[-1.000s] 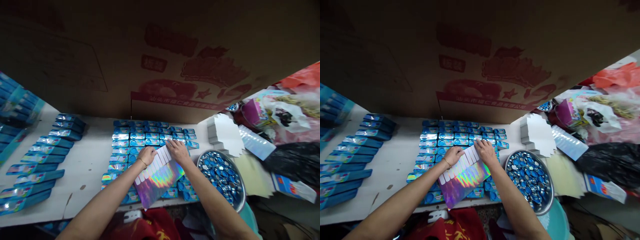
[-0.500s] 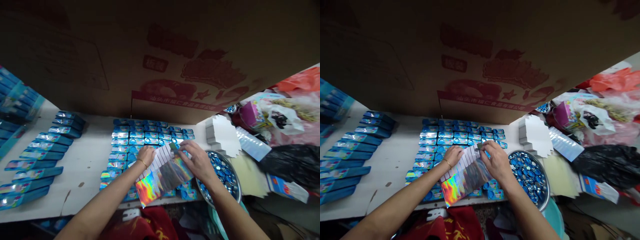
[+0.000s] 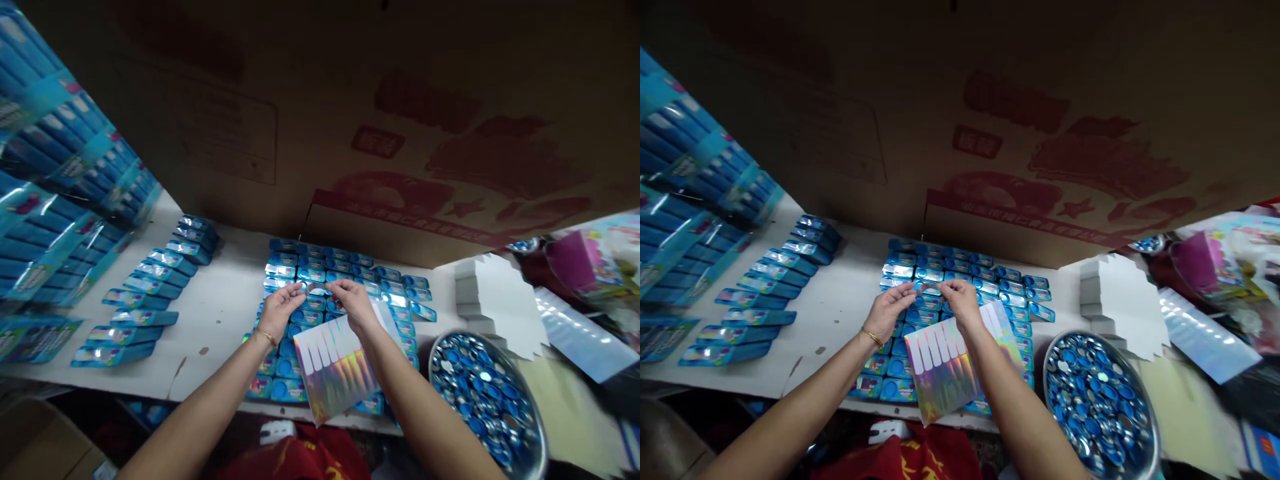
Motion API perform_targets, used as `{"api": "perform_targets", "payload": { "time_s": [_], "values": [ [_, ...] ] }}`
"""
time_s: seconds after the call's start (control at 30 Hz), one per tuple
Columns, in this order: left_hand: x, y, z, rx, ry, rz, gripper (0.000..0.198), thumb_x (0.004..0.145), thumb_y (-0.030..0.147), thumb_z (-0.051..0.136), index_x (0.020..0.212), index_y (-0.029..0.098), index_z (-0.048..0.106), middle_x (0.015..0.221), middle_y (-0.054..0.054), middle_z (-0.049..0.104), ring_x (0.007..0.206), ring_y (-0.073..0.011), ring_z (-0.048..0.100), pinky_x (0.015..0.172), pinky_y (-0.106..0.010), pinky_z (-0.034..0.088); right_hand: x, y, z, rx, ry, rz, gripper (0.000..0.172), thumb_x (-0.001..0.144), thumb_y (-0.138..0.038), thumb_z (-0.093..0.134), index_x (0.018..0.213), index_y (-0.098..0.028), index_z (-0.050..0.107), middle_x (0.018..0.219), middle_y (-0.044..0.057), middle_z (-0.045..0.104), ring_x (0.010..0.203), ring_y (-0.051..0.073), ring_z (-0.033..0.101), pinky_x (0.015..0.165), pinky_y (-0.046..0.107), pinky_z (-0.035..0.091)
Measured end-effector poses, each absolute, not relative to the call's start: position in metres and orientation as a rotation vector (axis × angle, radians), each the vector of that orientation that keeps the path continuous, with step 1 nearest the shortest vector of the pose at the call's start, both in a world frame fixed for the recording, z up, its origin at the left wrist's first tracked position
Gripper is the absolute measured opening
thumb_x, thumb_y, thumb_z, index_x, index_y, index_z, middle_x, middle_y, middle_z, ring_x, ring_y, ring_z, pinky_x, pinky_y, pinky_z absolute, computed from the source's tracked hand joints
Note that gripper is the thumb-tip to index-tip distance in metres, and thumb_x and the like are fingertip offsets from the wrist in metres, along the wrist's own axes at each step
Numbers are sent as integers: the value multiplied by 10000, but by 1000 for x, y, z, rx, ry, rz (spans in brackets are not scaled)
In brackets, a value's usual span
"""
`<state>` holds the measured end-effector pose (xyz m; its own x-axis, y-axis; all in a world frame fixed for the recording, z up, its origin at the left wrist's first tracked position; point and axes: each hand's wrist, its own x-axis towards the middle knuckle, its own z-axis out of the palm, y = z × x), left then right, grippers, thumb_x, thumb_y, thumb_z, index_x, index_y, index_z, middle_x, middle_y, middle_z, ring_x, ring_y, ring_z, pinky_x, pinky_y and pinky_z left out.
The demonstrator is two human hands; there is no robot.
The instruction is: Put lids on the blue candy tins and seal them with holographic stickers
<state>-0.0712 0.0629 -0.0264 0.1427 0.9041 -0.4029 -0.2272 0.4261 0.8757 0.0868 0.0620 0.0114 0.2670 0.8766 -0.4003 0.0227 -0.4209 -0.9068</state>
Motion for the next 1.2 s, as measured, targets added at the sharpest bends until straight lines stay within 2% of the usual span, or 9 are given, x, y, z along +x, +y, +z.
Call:
{"api": "perform_targets", "payload": {
  "time_s": [0.27,0.43,0.53,0.7,0.83,0.97,1.2],
  "values": [
    [-133,121,-41,738,1319,1034,435,566,305,676,949,116,592,765,-34,623,668,-97,544,614,-210,408,16,107,-10,-1596,-708,1239,225,565,-358,638,630,-143,645,551,-18,549,499,80,415,458,203,283],
    [-140,131,-40,590,1237,1020,407,672,445,564,944,144,590,884,-67,617,729,-114,557,566,-203,399,10,114,-6,-1523,-664,1294,237,548,-368,654,632,-147,642,502,-34,519,460,70,385,439,203,274],
    [-130,130,-37,547,1161,1004,440,700,512,507,924,144,595,882,-73,614,750,-126,562,565,-209,405,12,113,-11,-1543,-642,1302,264,543,-388,658,647,-145,645,499,-32,520,451,72,385,422,202,262],
    [-124,135,-45,639,1306,1068,440,562,340,678,935,121,596,728,-25,607,614,-85,529,532,-195,379,7,116,-26,-1582,-644,1239,261,550,-383,652,652,-143,651,540,-13,567,503,94,457,463,206,329],
    [-128,153,-63,667,1421,1142,448,517,276,685,922,108,596,733,-31,618,651,-106,558,628,-238,426,-1,128,-42,-1670,-782,1032,244,601,-379,597,651,-149,661,636,23,636,618,146,548,583,234,403],
    [-130,172,-80,708,1454,1162,428,522,251,676,911,94,589,727,-46,627,699,-133,583,697,-269,445,-5,140,-56,-1909,-1061,774,263,665,-371,522,698,-165,683,698,50,659,670,180,573,624,256,403],
    [-130,187,-97,809,1532,1080,368,555,230,650,887,77,610,745,-84,656,701,-162,604,683,-281,459,-6,153,-60,-2134,-1426,499,279,750,-332,451,780,-192,690,793,92,652,727,211,571,653,288,379]
  ]
}}
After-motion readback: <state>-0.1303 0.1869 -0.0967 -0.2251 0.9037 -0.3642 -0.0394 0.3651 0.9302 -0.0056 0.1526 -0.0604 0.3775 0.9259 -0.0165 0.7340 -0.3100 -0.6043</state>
